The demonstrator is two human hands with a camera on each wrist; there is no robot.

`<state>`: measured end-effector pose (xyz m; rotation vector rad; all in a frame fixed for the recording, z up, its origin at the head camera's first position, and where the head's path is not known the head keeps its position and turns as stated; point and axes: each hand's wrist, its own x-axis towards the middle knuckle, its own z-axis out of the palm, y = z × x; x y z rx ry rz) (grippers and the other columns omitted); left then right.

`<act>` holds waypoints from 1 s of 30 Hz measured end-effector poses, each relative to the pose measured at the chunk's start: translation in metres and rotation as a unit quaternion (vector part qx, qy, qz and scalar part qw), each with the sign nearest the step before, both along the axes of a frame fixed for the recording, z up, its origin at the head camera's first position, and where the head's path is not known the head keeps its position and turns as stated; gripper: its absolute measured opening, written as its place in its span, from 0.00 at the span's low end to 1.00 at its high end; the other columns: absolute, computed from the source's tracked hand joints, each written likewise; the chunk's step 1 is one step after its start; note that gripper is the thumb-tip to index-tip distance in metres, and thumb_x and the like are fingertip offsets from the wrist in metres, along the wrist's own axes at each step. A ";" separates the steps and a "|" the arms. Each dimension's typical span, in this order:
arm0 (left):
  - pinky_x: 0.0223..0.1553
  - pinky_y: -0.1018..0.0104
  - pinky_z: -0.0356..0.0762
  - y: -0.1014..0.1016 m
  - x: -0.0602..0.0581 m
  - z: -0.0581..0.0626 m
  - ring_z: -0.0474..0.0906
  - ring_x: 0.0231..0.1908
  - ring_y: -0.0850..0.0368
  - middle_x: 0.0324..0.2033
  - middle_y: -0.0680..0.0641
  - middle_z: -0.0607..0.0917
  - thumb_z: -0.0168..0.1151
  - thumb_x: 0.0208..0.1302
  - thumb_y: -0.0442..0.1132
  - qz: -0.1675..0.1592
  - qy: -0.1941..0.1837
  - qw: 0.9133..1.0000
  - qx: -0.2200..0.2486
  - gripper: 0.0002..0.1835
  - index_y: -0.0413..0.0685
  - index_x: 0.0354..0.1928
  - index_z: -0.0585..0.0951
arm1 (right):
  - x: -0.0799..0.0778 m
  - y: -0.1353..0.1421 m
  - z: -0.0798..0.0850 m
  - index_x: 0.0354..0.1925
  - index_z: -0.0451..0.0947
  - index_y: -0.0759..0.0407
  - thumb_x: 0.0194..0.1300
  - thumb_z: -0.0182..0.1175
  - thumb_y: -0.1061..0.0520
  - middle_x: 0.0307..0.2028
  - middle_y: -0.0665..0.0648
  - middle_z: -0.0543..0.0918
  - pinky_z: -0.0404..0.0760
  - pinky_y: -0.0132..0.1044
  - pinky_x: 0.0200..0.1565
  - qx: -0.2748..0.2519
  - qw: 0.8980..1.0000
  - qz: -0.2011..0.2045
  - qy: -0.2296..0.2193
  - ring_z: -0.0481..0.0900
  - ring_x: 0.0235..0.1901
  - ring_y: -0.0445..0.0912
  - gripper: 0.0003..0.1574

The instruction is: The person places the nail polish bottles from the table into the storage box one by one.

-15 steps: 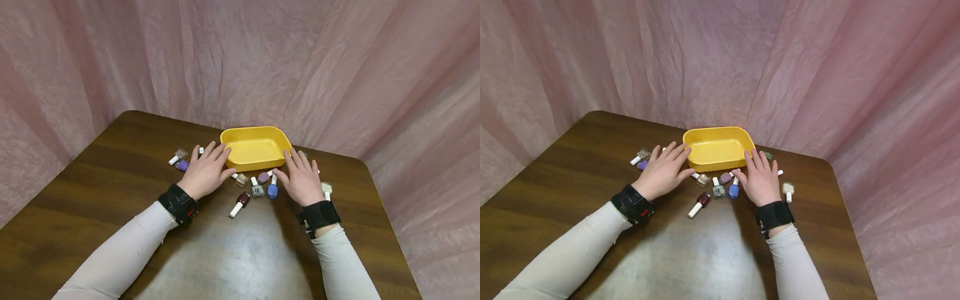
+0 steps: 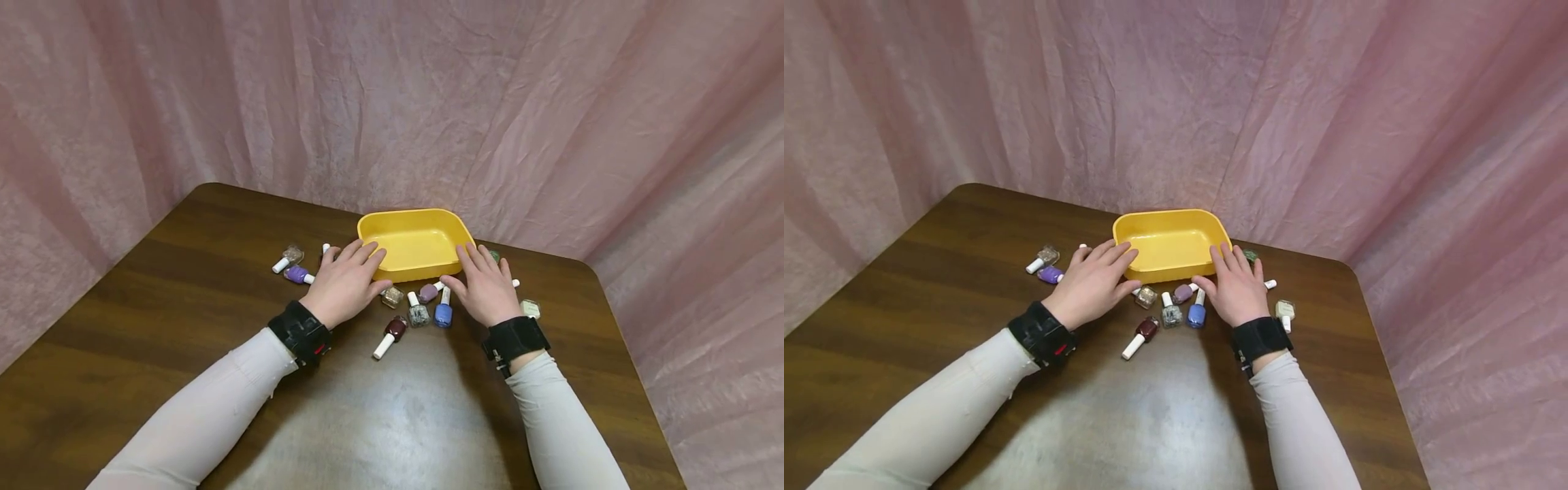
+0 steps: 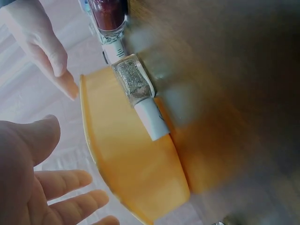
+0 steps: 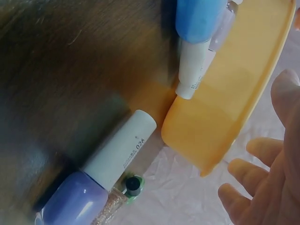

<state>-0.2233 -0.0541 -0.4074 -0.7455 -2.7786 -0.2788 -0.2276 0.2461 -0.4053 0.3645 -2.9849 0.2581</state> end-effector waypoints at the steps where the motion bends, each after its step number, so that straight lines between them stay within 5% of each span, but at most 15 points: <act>1: 0.72 0.29 0.65 0.002 -0.001 0.000 0.68 0.78 0.37 0.77 0.40 0.75 0.63 0.81 0.61 0.000 -0.002 1.000 -0.001 0.36 0.47 0.79 0.76 | -0.001 -0.001 0.000 0.87 0.58 0.59 0.82 0.58 0.32 0.84 0.66 0.61 0.46 0.72 0.80 0.001 1.000 0.001 0.000 0.53 0.85 0.63 0.52; 13: 0.69 0.40 0.73 0.010 -0.015 -0.004 0.74 0.74 0.41 0.71 0.41 0.82 0.62 0.84 0.51 -0.058 -0.019 0.997 -0.045 0.28 0.49 0.78 0.77 | -0.009 -0.006 -0.010 0.84 0.65 0.59 0.84 0.59 0.35 0.80 0.67 0.69 0.52 0.71 0.80 0.007 1.000 0.022 0.002 0.57 0.84 0.64 0.46; 30: 0.60 0.42 0.81 0.007 -0.027 -0.006 0.86 0.55 0.40 0.51 0.42 0.91 0.65 0.82 0.44 -0.093 0.045 0.994 -0.025 0.16 0.59 0.66 0.88 | -0.001 -0.013 -0.017 0.74 0.80 0.59 0.81 0.64 0.38 0.66 0.66 0.84 0.67 0.66 0.75 0.004 0.997 0.019 0.079 0.72 0.74 0.64 0.37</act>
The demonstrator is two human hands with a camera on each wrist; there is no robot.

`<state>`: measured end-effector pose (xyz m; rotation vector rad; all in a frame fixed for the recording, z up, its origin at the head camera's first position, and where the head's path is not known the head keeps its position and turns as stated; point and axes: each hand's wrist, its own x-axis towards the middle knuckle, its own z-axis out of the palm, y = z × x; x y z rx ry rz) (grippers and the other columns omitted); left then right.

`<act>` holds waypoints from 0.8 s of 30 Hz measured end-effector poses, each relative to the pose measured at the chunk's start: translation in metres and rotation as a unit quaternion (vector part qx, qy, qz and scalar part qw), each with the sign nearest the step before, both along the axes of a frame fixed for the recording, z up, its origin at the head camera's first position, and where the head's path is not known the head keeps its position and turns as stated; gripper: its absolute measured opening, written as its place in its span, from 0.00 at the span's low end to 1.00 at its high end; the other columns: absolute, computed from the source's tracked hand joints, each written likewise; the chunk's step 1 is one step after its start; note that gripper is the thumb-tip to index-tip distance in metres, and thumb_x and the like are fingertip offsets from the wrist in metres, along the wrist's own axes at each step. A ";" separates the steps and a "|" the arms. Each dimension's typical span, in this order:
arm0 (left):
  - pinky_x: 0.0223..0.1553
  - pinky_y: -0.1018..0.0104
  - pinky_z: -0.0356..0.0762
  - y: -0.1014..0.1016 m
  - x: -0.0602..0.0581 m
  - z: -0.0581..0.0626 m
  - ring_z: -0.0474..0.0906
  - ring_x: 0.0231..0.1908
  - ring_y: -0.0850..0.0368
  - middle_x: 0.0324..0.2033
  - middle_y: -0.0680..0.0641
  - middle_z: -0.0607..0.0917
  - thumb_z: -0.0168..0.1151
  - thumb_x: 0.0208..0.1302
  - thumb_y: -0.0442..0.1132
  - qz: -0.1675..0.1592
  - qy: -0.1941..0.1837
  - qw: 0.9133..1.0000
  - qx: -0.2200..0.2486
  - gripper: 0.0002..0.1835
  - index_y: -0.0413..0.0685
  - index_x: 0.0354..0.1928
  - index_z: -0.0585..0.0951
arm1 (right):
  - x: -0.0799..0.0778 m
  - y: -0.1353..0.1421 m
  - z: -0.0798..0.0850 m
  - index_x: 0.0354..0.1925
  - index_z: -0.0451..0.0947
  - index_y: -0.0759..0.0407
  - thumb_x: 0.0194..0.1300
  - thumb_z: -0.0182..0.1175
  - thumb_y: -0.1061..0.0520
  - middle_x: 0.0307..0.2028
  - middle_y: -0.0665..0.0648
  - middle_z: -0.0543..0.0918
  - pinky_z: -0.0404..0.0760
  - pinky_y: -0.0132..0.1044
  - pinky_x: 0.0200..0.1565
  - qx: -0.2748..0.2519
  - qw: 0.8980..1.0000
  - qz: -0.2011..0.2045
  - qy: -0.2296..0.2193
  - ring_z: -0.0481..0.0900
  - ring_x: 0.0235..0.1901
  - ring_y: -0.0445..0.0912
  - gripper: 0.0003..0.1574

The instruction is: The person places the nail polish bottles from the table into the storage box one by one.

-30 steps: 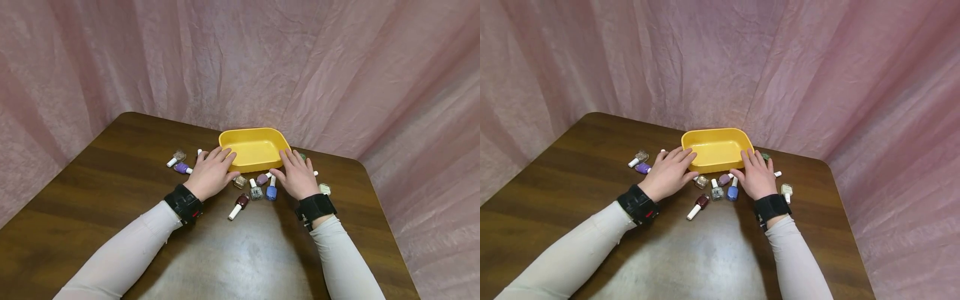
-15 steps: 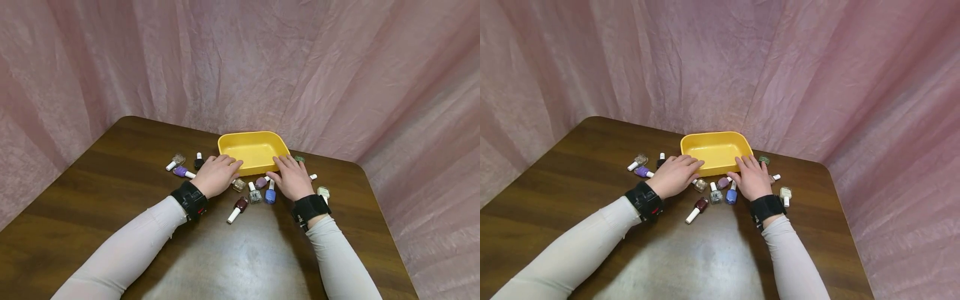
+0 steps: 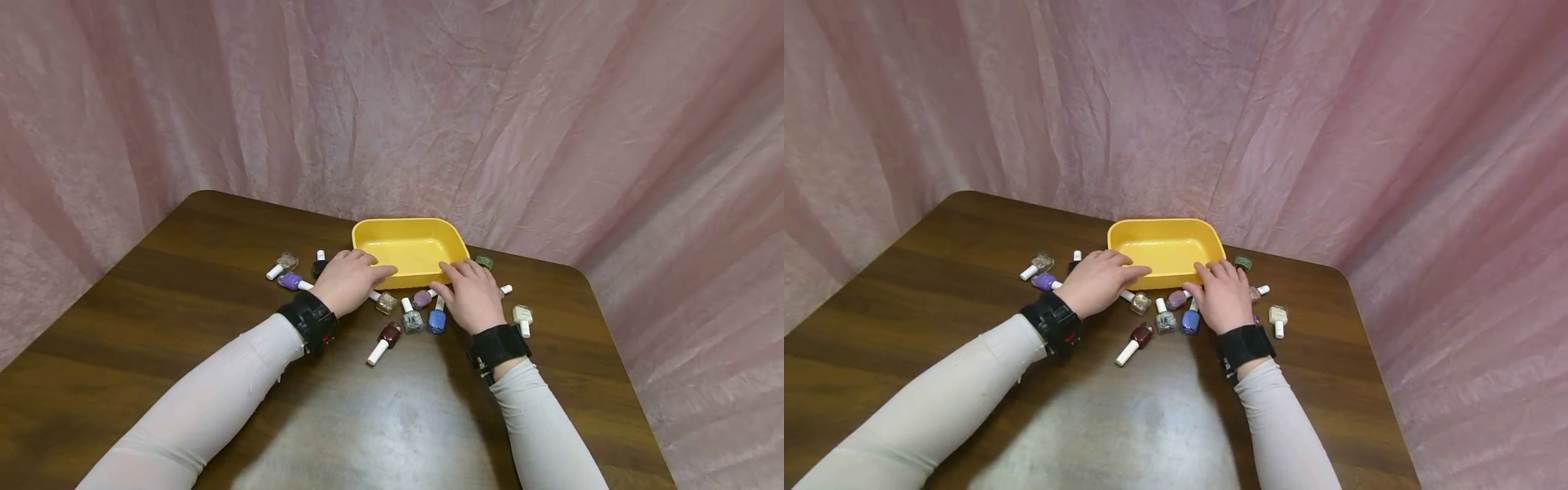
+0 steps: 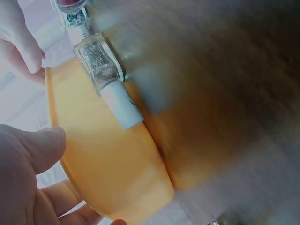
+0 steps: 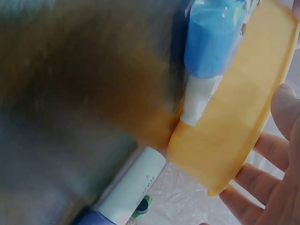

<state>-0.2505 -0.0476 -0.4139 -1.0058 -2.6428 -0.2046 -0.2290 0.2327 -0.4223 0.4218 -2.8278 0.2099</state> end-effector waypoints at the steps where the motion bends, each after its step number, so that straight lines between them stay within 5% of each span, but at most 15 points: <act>1: 0.61 0.42 0.81 0.000 -0.001 0.000 0.86 0.55 0.40 0.51 0.42 0.91 0.65 0.82 0.43 0.000 -0.001 1.000 0.001 0.16 0.60 0.66 0.88 | 0.001 0.000 0.000 0.74 0.80 0.59 0.81 0.64 0.38 0.65 0.66 0.84 0.68 0.65 0.75 0.001 1.000 -0.001 0.005 0.73 0.73 0.64 0.37; 17: 0.66 0.42 0.76 -0.005 -0.014 0.002 0.84 0.60 0.45 0.54 0.46 0.91 0.61 0.85 0.43 0.026 -0.061 0.998 -0.018 0.17 0.59 0.68 0.87 | 0.010 -0.008 -0.006 0.70 0.84 0.57 0.76 0.71 0.41 0.57 0.64 0.88 0.79 0.61 0.66 -0.065 0.997 -0.004 0.029 0.80 0.64 0.63 0.33; 24: 0.65 0.41 0.76 -0.012 -0.017 0.002 0.84 0.59 0.43 0.53 0.45 0.91 0.61 0.85 0.42 0.031 -0.058 0.998 -0.007 0.15 0.58 0.65 0.89 | 0.009 -0.013 -0.003 0.63 0.89 0.56 0.75 0.74 0.46 0.53 0.61 0.90 0.84 0.59 0.57 -0.074 0.996 0.014 0.052 0.85 0.56 0.61 0.26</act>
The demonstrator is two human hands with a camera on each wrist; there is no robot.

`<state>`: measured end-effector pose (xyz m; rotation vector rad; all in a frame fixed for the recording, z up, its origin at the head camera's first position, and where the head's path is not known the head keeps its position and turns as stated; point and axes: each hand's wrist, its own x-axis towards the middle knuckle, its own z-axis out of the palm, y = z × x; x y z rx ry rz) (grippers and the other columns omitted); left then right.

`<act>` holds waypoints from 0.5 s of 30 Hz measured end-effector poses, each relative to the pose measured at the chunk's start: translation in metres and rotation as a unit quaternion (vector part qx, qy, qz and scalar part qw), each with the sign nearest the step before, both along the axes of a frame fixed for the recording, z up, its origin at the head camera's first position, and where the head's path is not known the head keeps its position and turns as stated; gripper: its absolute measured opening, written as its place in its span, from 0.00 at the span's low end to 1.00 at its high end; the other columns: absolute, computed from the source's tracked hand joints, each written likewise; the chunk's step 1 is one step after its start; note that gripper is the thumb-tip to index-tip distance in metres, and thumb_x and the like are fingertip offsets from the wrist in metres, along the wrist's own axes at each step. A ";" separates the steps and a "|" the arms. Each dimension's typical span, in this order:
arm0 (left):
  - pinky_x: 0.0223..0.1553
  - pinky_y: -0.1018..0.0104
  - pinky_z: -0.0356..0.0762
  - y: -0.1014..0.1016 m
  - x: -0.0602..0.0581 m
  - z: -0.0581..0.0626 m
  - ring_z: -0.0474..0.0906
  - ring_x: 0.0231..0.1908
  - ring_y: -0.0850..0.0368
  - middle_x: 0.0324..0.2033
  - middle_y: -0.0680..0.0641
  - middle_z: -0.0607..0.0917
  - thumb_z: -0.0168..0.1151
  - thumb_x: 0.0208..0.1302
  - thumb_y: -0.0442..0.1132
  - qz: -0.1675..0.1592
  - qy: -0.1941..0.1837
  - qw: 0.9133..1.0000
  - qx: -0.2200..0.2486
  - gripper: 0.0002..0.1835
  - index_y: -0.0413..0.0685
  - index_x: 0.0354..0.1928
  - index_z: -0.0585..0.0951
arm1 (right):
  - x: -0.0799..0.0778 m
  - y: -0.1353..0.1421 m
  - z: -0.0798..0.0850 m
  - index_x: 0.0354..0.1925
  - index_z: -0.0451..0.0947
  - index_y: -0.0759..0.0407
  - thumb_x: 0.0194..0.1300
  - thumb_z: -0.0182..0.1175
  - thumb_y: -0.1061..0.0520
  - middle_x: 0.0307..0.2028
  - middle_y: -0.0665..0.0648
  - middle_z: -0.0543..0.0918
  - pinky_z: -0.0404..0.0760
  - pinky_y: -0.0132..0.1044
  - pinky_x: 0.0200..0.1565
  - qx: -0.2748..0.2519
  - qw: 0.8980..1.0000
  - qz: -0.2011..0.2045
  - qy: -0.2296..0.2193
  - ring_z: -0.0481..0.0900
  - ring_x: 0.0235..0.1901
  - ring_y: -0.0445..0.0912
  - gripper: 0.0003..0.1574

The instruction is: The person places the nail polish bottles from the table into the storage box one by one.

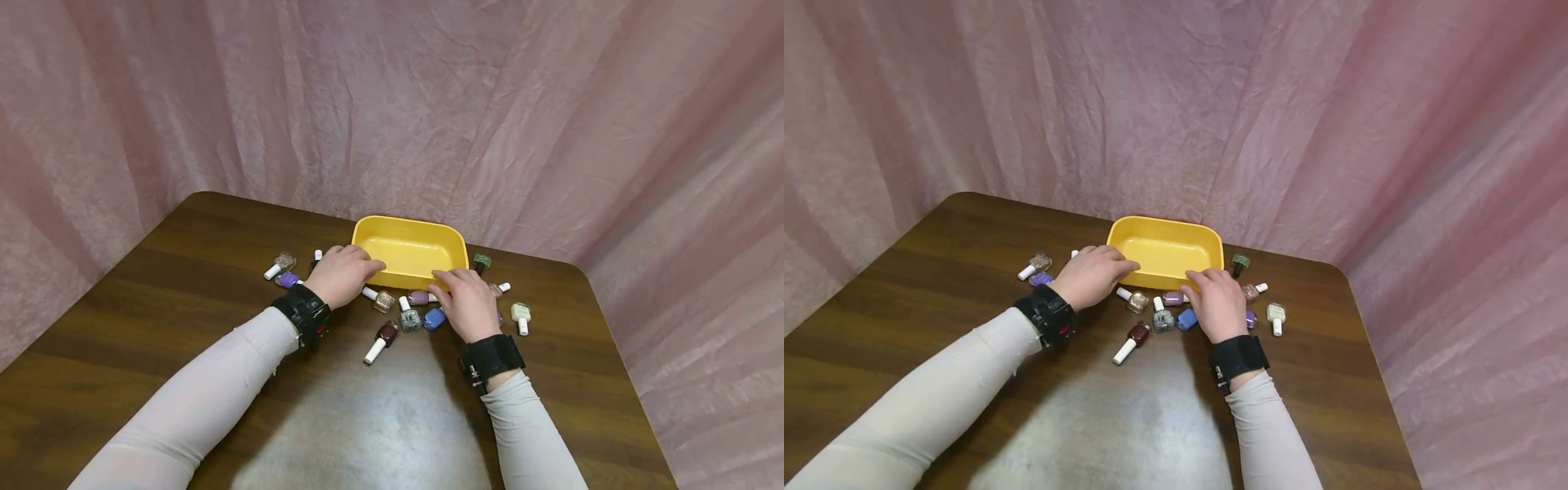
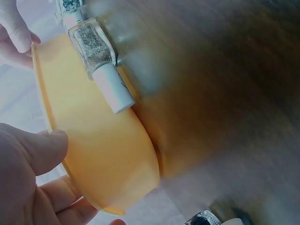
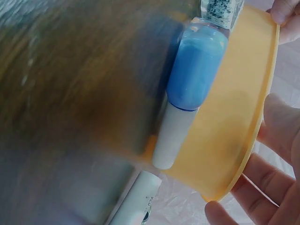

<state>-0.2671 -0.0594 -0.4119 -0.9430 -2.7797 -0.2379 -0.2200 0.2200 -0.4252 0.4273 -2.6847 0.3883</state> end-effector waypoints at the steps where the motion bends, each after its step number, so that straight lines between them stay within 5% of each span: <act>1: 0.65 0.41 0.77 -0.001 0.000 0.000 0.84 0.58 0.43 0.52 0.45 0.91 0.61 0.85 0.42 -0.001 0.004 1.000 0.003 0.14 0.58 0.64 0.89 | 0.000 0.000 0.000 0.63 0.89 0.56 0.75 0.74 0.47 0.52 0.61 0.91 0.84 0.59 0.56 -0.001 1.000 0.003 0.004 0.85 0.55 0.61 0.24; 15: 0.65 0.43 0.78 -0.005 -0.006 -0.004 0.85 0.57 0.45 0.50 0.47 0.92 0.63 0.84 0.40 -0.005 0.002 1.000 0.012 0.14 0.56 0.63 0.90 | -0.006 0.000 -0.004 0.53 0.93 0.56 0.76 0.73 0.55 0.43 0.56 0.93 0.83 0.57 0.53 -0.006 0.998 0.035 0.051 0.89 0.45 0.59 0.12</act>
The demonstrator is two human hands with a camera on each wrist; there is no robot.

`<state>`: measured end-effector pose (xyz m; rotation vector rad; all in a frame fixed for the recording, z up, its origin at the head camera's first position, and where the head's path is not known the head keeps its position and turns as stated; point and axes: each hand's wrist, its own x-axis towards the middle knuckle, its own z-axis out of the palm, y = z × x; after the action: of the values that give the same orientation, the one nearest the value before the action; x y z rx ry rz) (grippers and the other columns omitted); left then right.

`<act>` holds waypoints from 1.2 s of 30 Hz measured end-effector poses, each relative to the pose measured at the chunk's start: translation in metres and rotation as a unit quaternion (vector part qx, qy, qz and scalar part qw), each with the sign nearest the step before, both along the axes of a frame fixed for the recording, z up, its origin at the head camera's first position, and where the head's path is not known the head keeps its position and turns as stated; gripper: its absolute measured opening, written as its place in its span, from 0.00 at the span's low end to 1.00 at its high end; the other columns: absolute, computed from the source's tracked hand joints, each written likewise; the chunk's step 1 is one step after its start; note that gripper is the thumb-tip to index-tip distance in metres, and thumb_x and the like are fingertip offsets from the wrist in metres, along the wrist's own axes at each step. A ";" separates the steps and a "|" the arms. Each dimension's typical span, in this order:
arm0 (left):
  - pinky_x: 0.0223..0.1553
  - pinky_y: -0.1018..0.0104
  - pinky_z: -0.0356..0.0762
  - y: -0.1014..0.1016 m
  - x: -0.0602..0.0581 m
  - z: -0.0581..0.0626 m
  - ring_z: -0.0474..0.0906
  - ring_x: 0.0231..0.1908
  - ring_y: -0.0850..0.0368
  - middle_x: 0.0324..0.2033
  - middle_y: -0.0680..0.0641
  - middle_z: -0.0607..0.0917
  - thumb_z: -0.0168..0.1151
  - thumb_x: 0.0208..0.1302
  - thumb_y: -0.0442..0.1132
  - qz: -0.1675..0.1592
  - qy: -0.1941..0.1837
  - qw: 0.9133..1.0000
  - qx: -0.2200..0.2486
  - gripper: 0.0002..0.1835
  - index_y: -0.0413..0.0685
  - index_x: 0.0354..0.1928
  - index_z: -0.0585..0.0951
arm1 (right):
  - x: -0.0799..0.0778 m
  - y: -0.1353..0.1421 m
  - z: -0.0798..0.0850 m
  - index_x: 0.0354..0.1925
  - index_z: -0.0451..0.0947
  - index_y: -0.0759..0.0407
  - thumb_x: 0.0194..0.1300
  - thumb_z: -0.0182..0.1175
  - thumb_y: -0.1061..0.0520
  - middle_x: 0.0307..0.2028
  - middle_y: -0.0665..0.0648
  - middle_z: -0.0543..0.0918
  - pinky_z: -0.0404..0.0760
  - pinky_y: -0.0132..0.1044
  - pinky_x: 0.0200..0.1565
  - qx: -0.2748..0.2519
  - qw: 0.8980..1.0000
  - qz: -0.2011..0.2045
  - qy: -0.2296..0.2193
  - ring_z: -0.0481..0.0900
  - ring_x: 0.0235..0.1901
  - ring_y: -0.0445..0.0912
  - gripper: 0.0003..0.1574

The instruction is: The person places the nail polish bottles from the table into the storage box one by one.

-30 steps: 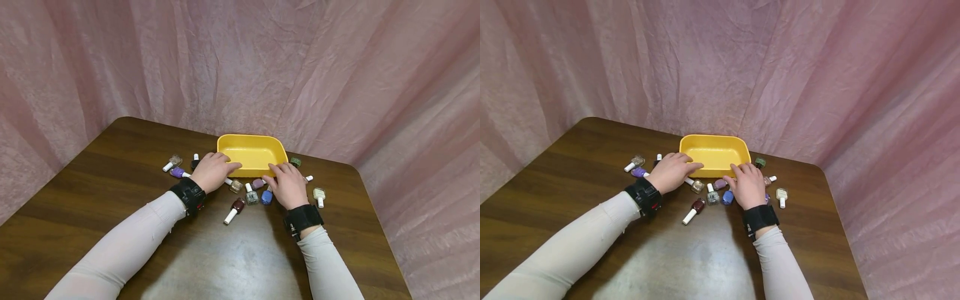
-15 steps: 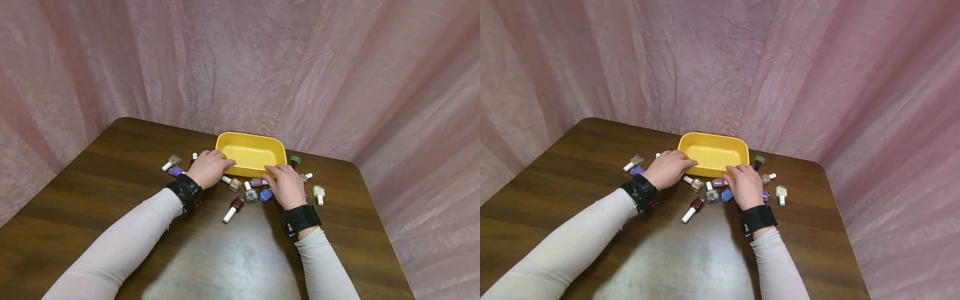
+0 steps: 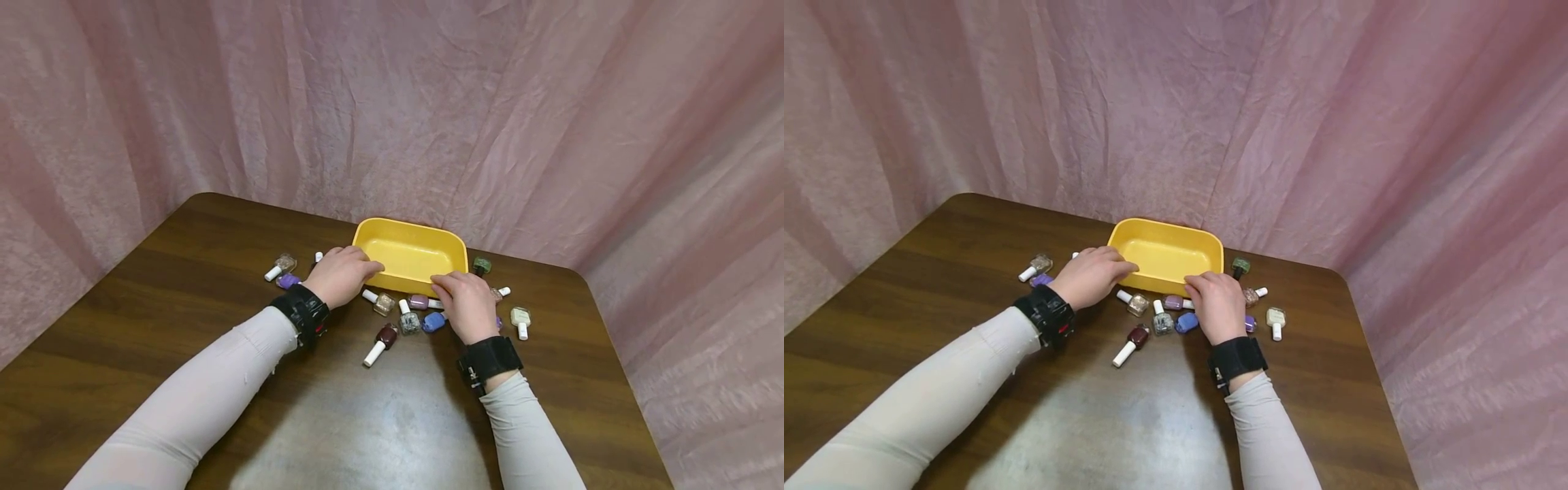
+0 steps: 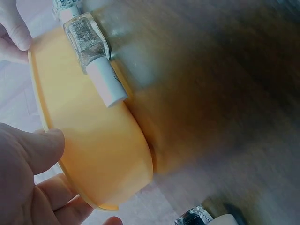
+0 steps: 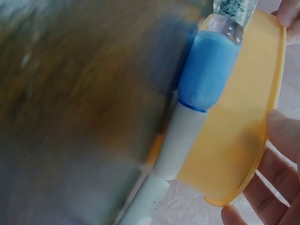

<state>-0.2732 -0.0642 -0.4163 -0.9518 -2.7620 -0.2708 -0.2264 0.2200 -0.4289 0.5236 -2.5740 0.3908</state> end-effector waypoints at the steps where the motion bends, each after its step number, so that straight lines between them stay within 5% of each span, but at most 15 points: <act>1: 0.65 0.43 0.79 0.000 0.001 0.001 0.85 0.57 0.45 0.50 0.47 0.92 0.63 0.84 0.40 0.000 0.001 1.000 0.000 0.14 0.55 0.63 0.90 | -0.001 0.000 -0.001 0.52 0.94 0.56 0.76 0.73 0.55 0.43 0.56 0.93 0.83 0.57 0.53 -0.001 1.000 0.001 0.005 0.89 0.45 0.58 0.11; 26: 0.68 0.48 0.77 0.004 0.002 -0.002 0.86 0.57 0.43 0.48 0.46 0.94 0.65 0.82 0.36 -0.022 0.024 0.999 0.005 0.13 0.51 0.60 0.91 | -0.003 -0.004 0.000 0.46 0.95 0.53 0.73 0.75 0.54 0.40 0.55 0.94 0.87 0.55 0.45 -0.006 0.999 -0.032 -0.018 0.91 0.42 0.56 0.07; 36: 0.65 0.45 0.79 0.004 0.004 0.001 0.84 0.60 0.43 0.53 0.47 0.93 0.63 0.83 0.37 -0.003 0.024 1.000 -0.014 0.14 0.52 0.63 0.90 | -0.006 -0.004 0.001 0.47 0.95 0.54 0.73 0.75 0.55 0.40 0.55 0.94 0.87 0.56 0.41 -0.019 0.999 -0.028 -0.023 0.91 0.42 0.57 0.07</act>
<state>-0.2696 -0.0603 -0.4154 -0.9609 -2.7255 -0.2086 -0.2323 0.2160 -0.4278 0.4332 -2.6131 0.4355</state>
